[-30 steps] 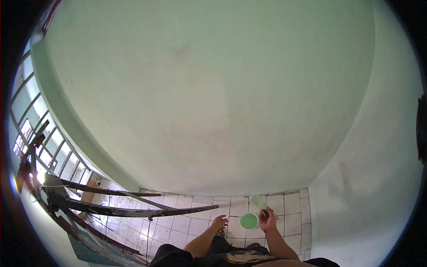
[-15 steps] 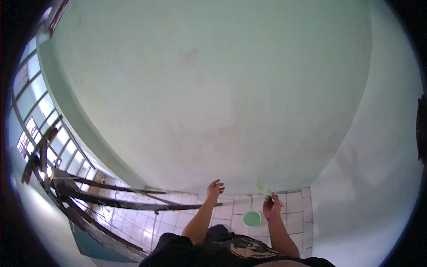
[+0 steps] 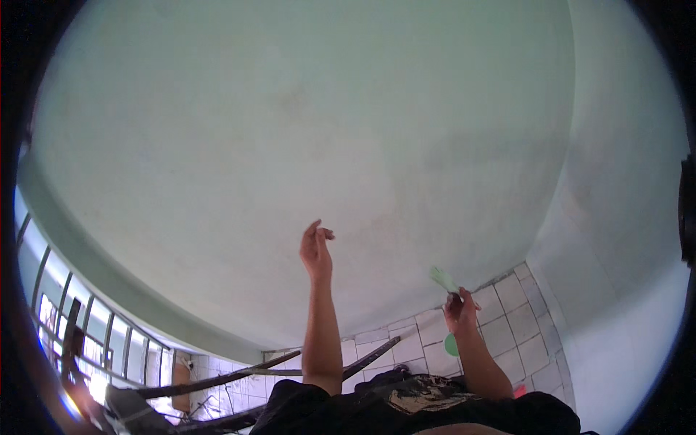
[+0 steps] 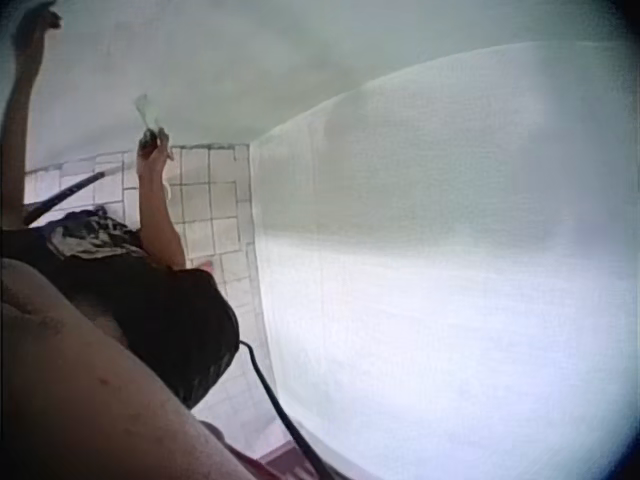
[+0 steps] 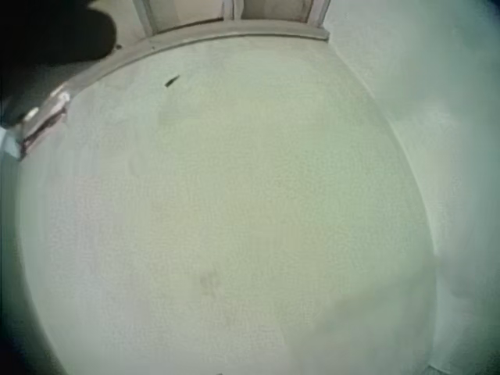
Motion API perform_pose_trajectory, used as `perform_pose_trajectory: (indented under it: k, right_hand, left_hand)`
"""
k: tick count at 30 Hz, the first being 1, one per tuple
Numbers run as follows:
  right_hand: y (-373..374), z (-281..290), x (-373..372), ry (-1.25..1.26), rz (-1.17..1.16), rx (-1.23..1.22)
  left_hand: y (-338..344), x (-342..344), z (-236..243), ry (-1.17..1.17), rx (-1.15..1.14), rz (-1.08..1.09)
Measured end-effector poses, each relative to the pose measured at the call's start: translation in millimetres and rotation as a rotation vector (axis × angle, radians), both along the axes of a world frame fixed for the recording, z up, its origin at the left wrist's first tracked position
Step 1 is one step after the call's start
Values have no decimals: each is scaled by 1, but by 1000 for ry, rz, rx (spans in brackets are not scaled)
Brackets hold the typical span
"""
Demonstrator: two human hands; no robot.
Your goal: The person sweeps the floor along the wall using a hand brush, dips a paintbrush into a paint bucket, and applies paint to the wall.
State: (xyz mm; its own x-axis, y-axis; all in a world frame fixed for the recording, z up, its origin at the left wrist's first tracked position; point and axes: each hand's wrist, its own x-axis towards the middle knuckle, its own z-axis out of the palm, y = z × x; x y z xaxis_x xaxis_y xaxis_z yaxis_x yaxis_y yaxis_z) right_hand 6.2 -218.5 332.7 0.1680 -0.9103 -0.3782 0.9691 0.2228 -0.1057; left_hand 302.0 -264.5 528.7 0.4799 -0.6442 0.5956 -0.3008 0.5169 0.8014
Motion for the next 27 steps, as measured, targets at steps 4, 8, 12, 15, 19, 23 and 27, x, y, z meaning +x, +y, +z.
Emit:
perform_pose_trajectory:
  k: [4,8,12,15,19,23,27]
  right_hand:
    - [-10,29,52,205,-108,-248]
    - [-32,76,90,303,-213,-302]
    - [-59,117,116,297,-293,-356]
    - [-69,127,131,237,-304,-461]
    - [-69,99,140,226,-316,-394]
    - [-56,49,137,255,-302,-213]
    - [-27,12,106,341,-302,-41]
  left_hand:
    - [-17,50,49,-950,-308,207]
    - [-56,79,101,-1166,-458,179]
    - [-99,95,149,-1153,-589,238]
    - [-113,96,155,-1252,-648,242]
    - [-111,82,88,-1518,-460,-261]
    - [-91,93,-26,-1437,-207,-522]
    - [-50,106,-149,-1463,312,-672]
